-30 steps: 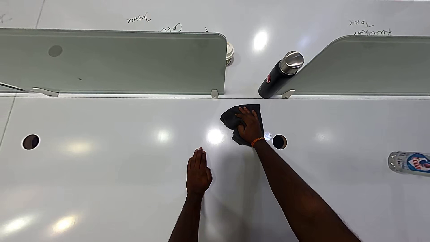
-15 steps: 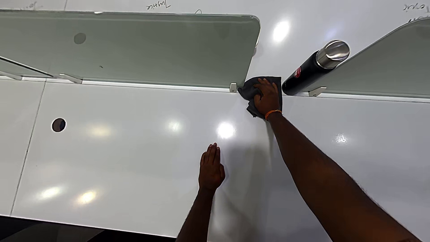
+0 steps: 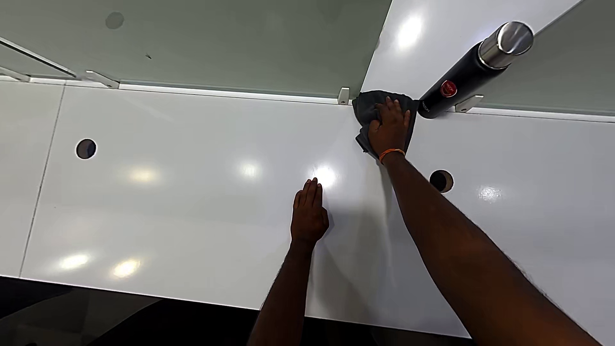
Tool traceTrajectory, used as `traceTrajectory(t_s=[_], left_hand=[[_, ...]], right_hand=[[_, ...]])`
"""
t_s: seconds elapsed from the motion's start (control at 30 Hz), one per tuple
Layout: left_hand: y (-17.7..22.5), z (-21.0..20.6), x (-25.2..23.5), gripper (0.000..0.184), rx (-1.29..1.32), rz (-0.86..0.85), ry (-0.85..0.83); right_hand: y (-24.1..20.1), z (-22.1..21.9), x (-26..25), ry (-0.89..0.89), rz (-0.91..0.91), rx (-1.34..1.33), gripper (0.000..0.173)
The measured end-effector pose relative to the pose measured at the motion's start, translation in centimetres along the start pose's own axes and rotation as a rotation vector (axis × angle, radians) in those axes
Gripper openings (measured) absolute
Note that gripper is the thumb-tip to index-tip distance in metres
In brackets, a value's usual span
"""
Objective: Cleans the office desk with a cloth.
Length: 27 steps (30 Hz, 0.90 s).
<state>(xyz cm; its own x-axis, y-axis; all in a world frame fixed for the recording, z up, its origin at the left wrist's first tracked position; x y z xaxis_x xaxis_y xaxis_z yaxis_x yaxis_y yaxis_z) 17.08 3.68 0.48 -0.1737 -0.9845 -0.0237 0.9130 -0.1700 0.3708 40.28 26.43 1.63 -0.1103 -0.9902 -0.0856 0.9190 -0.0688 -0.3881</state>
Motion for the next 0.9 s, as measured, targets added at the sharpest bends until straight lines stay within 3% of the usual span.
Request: traceTrajectory(t_s=[0.23,0.33,0.5,0.63,0.7,0.8,0.9], left_hand=[[-0.6,0.4,0.1,0.057,0.130,-0.049,0.062],[-1.4,1.2,0.3,0.055,0.456,-0.030,0.118],[-4.8,4.6,0.6,0.048,1.141,0.282,0.227],[-8.6,6.7,6.5,0.046,1.099,0.404,0.323],[-10.2,7.5,10.4,0.045,1.012,0.453,0.340],[-11.3,9.6,15.5,0.042,0.841,0.531,0.398],[-12.2,12.4,20.6,0.042,0.689,0.556,0.327]], right_hand=[[-1.9,-0.4,7.0,0.008,0.018,0.043,0.048],[-3.3,-0.7,10.6,0.004,0.025,0.059,0.049],[-7.3,-1.8,17.0,-0.028,0.022,0.061,0.052],[-13.0,-3.3,25.7,-0.044,0.087,0.042,0.052],[-16.6,-3.8,32.3,-0.135,0.186,-0.011,0.063],[-20.8,-4.1,42.5,-0.381,0.422,-0.115,0.073],[-20.2,-2.6,48.1,-0.652,0.644,-0.197,0.055]])
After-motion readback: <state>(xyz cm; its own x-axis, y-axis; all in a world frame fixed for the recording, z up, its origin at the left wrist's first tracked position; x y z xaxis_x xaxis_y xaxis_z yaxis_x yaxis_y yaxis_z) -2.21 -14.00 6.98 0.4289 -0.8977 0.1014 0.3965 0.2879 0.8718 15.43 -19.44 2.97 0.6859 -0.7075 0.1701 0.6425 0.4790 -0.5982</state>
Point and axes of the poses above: each hand's wrist, its own x-axis away from the middle knuckle, its own z-axis out of the back of the hand, y = z × x, the point moved 4 cm from there along -x, towards the middle knuckle, and after that the axes turned 1 degree about x, right-handed, at the moved point
